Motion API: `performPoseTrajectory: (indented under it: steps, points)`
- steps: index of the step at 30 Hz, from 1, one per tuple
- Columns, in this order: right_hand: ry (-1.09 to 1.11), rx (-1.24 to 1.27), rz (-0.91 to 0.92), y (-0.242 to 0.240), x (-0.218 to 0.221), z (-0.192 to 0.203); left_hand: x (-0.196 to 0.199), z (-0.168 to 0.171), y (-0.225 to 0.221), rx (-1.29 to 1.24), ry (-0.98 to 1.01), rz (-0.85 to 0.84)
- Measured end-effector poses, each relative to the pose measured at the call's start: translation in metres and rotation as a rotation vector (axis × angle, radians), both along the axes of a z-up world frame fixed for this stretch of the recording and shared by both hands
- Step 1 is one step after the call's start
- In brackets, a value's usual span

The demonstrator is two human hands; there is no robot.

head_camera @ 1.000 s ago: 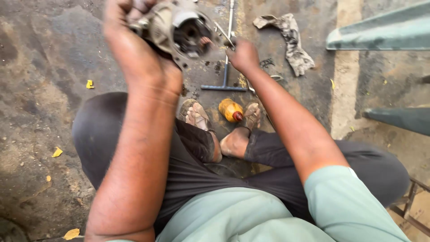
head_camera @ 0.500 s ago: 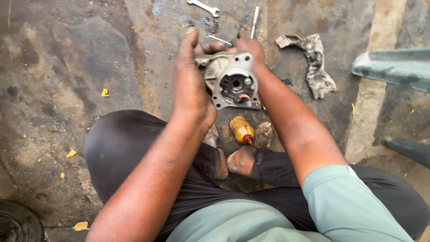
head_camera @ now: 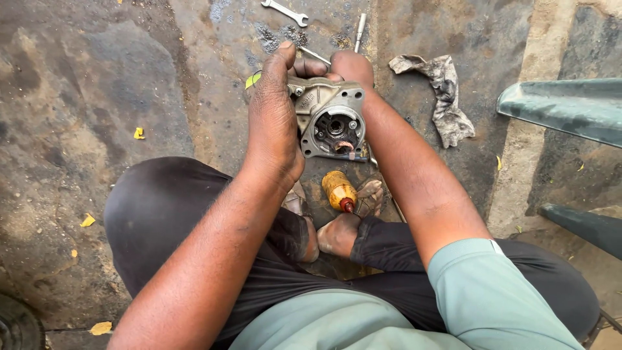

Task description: Cleaning and repairing the internal components of a motorcycle starter motor using a screwdriver.

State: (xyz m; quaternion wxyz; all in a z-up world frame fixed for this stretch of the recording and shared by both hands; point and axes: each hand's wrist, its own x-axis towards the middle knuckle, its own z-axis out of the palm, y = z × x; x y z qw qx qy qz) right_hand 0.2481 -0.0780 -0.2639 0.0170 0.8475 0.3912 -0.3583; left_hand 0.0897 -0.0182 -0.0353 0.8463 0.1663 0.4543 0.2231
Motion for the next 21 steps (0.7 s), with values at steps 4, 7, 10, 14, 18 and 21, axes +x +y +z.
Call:
performPoseTrajectory:
  steps: [4,7,10,14,18,21]
  points:
    - [0.033,-0.092,-0.122,-0.005,0.004,-0.01,-0.002,-0.003,-0.003,0.046,-0.03,0.031]
    - [0.046,-0.113,-0.165,-0.012,0.009,-0.021,-0.003,0.002,-0.001,0.092,-0.031,0.057]
    - [0.079,-0.028,-0.181,-0.022,0.01,-0.018,-0.003,0.003,0.001,0.114,-0.014,0.064]
    - [0.303,0.201,-0.425,-0.031,0.005,-0.006,-0.003,0.002,0.005,0.095,-0.03,0.103]
    - [0.324,0.197,-0.496,-0.041,0.01,-0.027,-0.004,0.0,0.004,0.112,-0.052,0.138]
    - [0.228,0.164,-0.388,-0.046,0.005,-0.03,-0.006,0.0,0.003,0.127,-0.026,0.138]
